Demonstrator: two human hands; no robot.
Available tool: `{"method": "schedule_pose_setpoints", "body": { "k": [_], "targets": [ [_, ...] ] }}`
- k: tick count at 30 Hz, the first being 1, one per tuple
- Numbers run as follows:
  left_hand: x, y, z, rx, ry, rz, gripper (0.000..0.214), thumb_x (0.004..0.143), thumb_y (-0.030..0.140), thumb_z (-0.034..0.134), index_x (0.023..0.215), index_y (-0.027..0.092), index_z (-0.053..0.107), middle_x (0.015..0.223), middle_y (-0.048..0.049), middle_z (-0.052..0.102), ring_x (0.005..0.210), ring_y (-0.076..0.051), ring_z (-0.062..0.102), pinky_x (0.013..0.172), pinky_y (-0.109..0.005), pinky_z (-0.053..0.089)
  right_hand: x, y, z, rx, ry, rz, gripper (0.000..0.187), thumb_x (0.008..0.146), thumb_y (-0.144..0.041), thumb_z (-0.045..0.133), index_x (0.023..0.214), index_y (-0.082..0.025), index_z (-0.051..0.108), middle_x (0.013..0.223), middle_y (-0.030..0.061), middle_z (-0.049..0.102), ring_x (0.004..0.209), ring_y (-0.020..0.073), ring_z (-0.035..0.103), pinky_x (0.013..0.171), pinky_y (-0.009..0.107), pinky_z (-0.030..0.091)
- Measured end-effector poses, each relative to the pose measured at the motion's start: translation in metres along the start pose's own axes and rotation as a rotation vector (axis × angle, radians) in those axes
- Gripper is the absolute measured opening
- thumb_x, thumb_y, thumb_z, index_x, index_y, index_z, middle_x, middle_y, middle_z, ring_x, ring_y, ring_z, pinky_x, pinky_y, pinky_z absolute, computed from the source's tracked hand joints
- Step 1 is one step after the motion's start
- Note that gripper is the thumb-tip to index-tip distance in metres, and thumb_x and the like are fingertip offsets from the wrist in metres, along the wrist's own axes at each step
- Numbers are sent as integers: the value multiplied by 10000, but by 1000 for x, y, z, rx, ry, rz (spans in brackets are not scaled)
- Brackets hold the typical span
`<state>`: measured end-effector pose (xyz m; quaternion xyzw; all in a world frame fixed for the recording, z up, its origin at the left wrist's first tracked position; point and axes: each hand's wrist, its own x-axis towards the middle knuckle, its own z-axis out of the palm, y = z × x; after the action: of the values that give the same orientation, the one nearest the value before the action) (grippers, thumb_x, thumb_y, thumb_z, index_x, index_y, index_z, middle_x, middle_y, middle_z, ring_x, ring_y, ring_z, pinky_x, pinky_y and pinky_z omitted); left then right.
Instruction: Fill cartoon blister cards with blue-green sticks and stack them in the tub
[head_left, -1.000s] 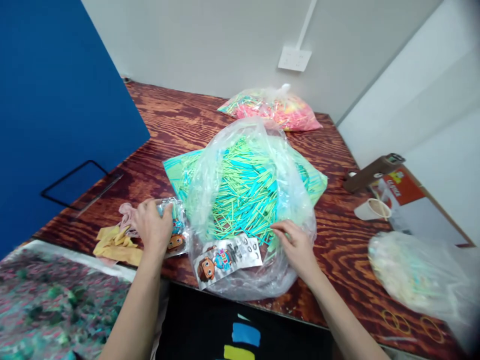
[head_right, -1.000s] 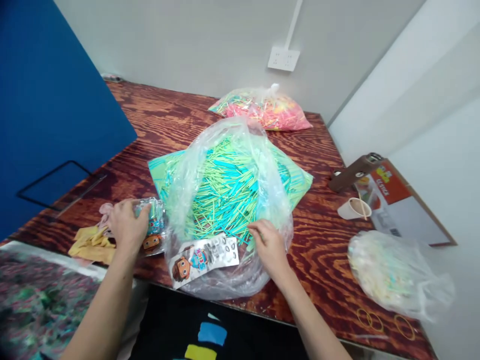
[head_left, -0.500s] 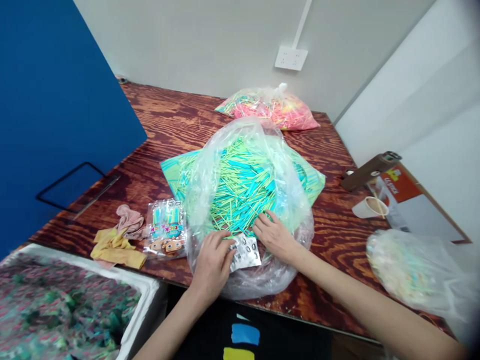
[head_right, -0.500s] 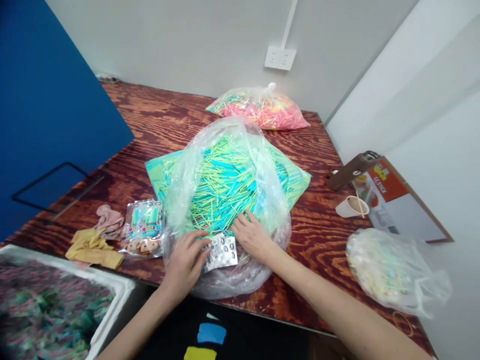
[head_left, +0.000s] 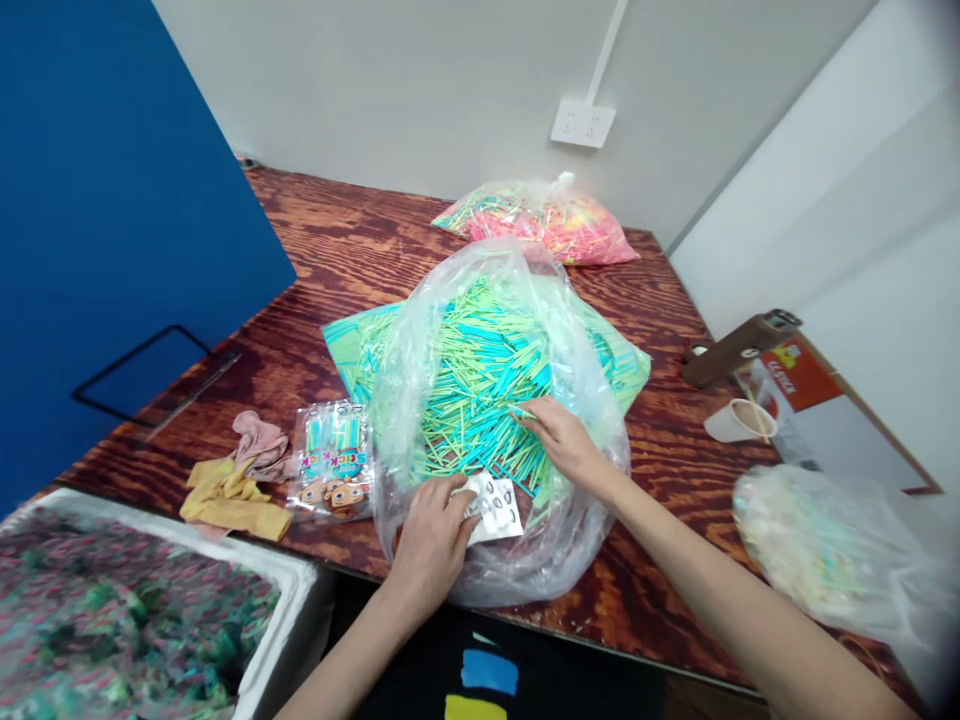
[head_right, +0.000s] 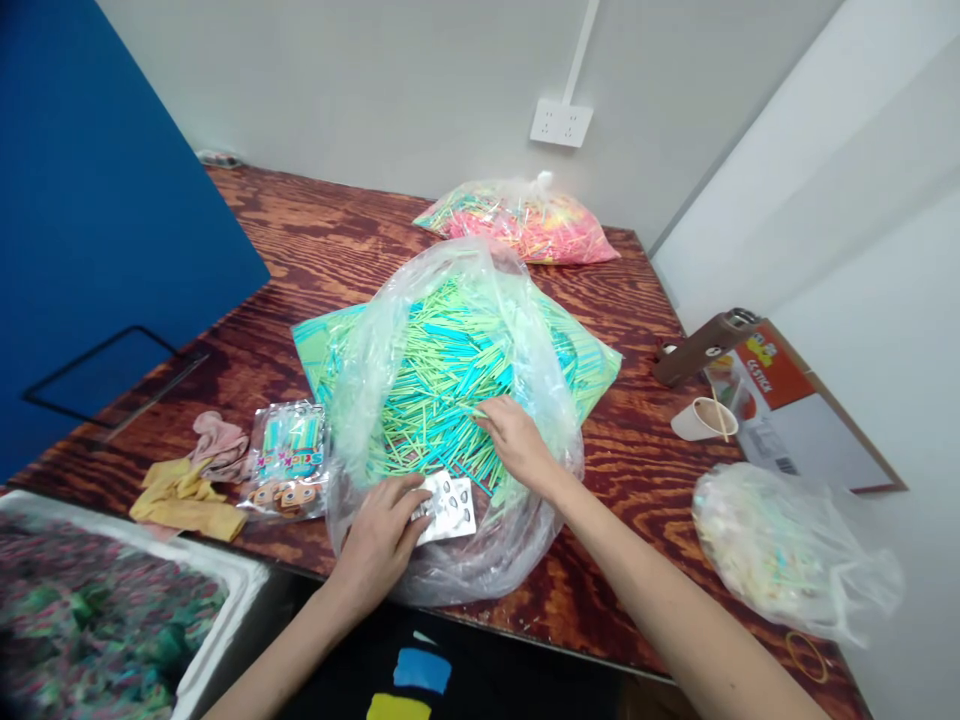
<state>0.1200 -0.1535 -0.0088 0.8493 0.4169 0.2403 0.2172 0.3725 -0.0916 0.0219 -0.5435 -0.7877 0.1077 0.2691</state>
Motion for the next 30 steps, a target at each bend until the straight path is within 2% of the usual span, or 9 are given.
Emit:
{"method": "schedule_pose_setpoints", "body": {
  "k": [5, 9, 12, 14, 18, 21, 23, 27, 30],
  "targets": [
    [1, 0, -1, 20, -36, -5, 189, 909, 164, 558, 1094, 180, 596, 1210, -118, 594, 1129, -277, 541, 948, -475, 465, 9, -13, -1, -255, -265, -80, 222, 977, -177, 449, 875, -176, 646, 820, 72, 682, 815, 219, 580, 798, 348, 395],
    [1, 0, -2, 21, -28, -12, 196, 907, 171, 560, 1098, 194, 597, 1208, -112, 600, 1135, -271, 548, 959, -470, 463, 8, -22, 1, -349, -342, -95, 187, 956, -128, 467, 1001, -162, 645, 874, 86, 704, 835, 218, 597, 818, 345, 373],
    [1, -1, -1, 16, -35, -10, 202, 916, 180, 547, 1111, 196, 597, 1220, -114, 597, 1145, -269, 546, 959, -474, 466, 6, -22, 2, -276, -280, -38, 221, 946, -122, 471, 1105, -155, 620, 952, 107, 716, 887, 229, 618, 834, 352, 385],
    [1, -2, -1, 8, -44, -9, 212, 918, 191, 546, 1124, 197, 595, 1233, -120, 593, 1154, -275, 542, 962, -487, 465, 6, -20, 2, -143, -210, 43, 197, 944, -132, 457, 1052, -156, 621, 934, 106, 721, 886, 235, 631, 821, 354, 407],
    [5, -2, -3, -64, 6, -14, 247, 928, 202, 530, 1170, 205, 578, 1249, -128, 584, 1187, -282, 532, 983, -507, 457, 6, -18, -2, 323, -52, 268, 169, 947, -231, 444, 839, -196, 570, 783, 46, 702, 793, 215, 657, 765, 336, 462],
    [12, 4, -9, -203, 95, -55, 279, 944, 205, 503, 1219, 216, 549, 1286, -125, 570, 1218, -263, 532, 1012, -484, 456, 0, -30, -1, 713, 72, 390, 137, 937, -334, 479, 907, -213, 537, 750, 6, 671, 720, 191, 657, 717, 322, 504],
    [16, 8, -11, -294, 138, -98, 298, 948, 221, 504, 1245, 224, 531, 1285, -122, 580, 1229, -255, 539, 1025, -472, 456, -10, -47, 5, 862, 138, 435, 156, 940, -371, 489, 960, -220, 522, 775, 4, 663, 697, 180, 653, 700, 318, 523],
    [18, 12, -4, -347, 133, -122, 455, 926, 191, 513, 1373, 225, 436, 1324, -132, 579, 1266, -261, 525, 1047, -487, 443, -41, -87, 36, 777, 281, 462, 122, 973, -330, 455, 983, -235, 531, 861, 25, 679, 853, 196, 662, 838, 341, 512],
    [11, 9, 5, -367, 126, -129, 594, 906, 84, 418, 1472, 228, 312, 1392, -127, 543, 1311, -234, 498, 1070, -468, 437, -62, -106, 62, 632, 271, 435, 197, 983, -286, 428, 1133, -241, 547, 1064, 64, 684, 1044, 217, 637, 940, 372, 485]
  ]
}}
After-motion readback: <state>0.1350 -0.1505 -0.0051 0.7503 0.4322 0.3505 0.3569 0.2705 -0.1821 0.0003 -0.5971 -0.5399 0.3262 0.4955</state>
